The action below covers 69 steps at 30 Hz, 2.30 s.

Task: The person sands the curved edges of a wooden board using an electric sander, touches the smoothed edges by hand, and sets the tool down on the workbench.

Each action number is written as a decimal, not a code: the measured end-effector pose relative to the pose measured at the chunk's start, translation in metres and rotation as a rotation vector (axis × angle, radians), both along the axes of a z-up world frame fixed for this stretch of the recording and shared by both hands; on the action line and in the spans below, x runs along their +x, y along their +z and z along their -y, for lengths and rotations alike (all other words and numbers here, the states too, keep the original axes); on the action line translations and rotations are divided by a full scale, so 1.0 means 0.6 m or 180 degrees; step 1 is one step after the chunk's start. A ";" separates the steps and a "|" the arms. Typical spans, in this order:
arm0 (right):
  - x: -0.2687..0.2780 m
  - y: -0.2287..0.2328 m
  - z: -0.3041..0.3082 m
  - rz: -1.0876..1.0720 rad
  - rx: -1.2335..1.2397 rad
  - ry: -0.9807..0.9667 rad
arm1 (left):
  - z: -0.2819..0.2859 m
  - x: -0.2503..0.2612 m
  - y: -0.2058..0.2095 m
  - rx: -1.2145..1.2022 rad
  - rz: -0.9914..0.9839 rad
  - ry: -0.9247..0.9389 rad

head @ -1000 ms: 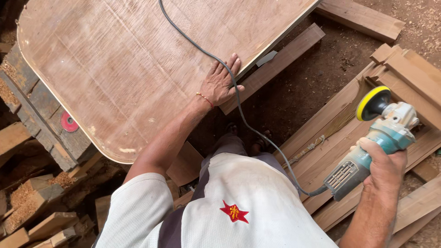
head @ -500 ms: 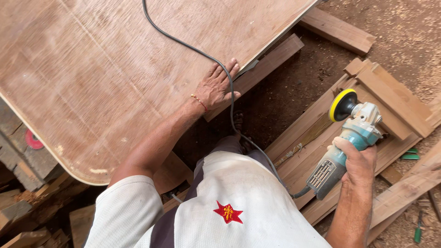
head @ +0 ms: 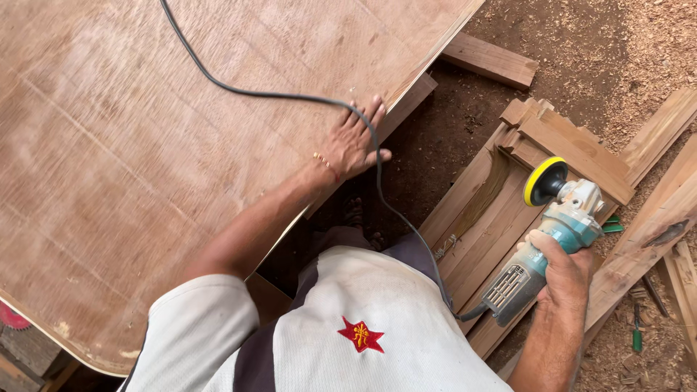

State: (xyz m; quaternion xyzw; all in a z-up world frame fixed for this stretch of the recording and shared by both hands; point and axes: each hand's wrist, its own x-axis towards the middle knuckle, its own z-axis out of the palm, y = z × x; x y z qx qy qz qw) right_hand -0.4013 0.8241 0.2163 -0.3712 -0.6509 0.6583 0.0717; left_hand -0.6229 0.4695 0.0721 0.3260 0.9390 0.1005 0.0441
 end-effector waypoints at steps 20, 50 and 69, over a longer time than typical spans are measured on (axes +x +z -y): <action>-0.283 -0.026 -0.218 0.0063 -0.0096 0.0328 | -0.163 -0.194 0.018 -0.0178 0.0134 0.0349; -0.583 0.012 -0.296 0.0129 0.0167 0.0553 | -0.337 -0.536 -0.003 0.0093 0.0063 0.0584; -1.058 -0.017 -0.432 -0.0355 -0.0116 0.2205 | -0.470 -0.539 0.041 0.0351 -0.0292 0.1659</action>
